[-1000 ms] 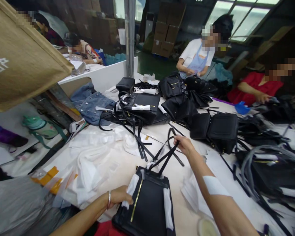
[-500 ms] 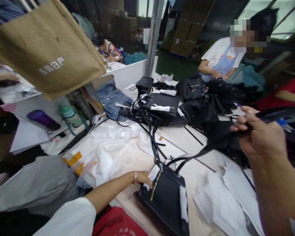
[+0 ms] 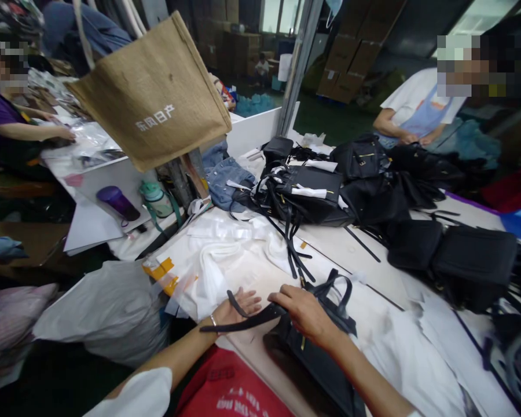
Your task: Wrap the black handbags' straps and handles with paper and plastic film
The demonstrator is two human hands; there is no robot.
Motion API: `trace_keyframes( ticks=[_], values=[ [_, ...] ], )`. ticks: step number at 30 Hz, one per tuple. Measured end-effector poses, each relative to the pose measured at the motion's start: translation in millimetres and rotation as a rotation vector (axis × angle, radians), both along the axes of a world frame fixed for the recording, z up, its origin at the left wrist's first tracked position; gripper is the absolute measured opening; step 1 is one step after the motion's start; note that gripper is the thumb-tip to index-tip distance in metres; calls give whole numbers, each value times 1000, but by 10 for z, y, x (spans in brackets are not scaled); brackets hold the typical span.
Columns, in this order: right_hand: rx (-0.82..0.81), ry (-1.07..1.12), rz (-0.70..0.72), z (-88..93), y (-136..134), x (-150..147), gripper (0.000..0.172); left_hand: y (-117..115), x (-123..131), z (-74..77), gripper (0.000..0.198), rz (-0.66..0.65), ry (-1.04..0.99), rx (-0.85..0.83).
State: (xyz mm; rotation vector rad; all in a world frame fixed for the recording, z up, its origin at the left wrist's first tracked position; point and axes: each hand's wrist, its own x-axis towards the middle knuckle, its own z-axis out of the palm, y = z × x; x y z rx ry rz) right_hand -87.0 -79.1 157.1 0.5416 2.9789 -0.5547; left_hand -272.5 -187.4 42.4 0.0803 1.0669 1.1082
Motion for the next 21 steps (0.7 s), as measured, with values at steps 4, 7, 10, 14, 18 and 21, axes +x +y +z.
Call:
trace_keyframes(
  ticks=[4, 7, 10, 14, 18, 21],
  values=[
    [24, -37, 54, -99, 32, -91, 28, -137, -278, 85, 72, -188, -371, 181],
    [119, -159, 39, -376, 199, -226, 24, -129, -307, 156, 65, -484, -460, 245],
    [187, -311, -20, -717, 323, -341, 21, -83, -253, 96, 58, -663, -370, 232],
    [209, -386, -103, -1036, 314, -436, 24, 2, -85, -223, 39, -673, 145, 54],
    [199, -341, -214, -983, 185, -455, 40, 125, 117, -485, 22, -618, 397, -38],
    [88, -160, -455, -699, -20, -321, 22, 182, 239, -514, 21, -695, 519, -22]
  ],
)
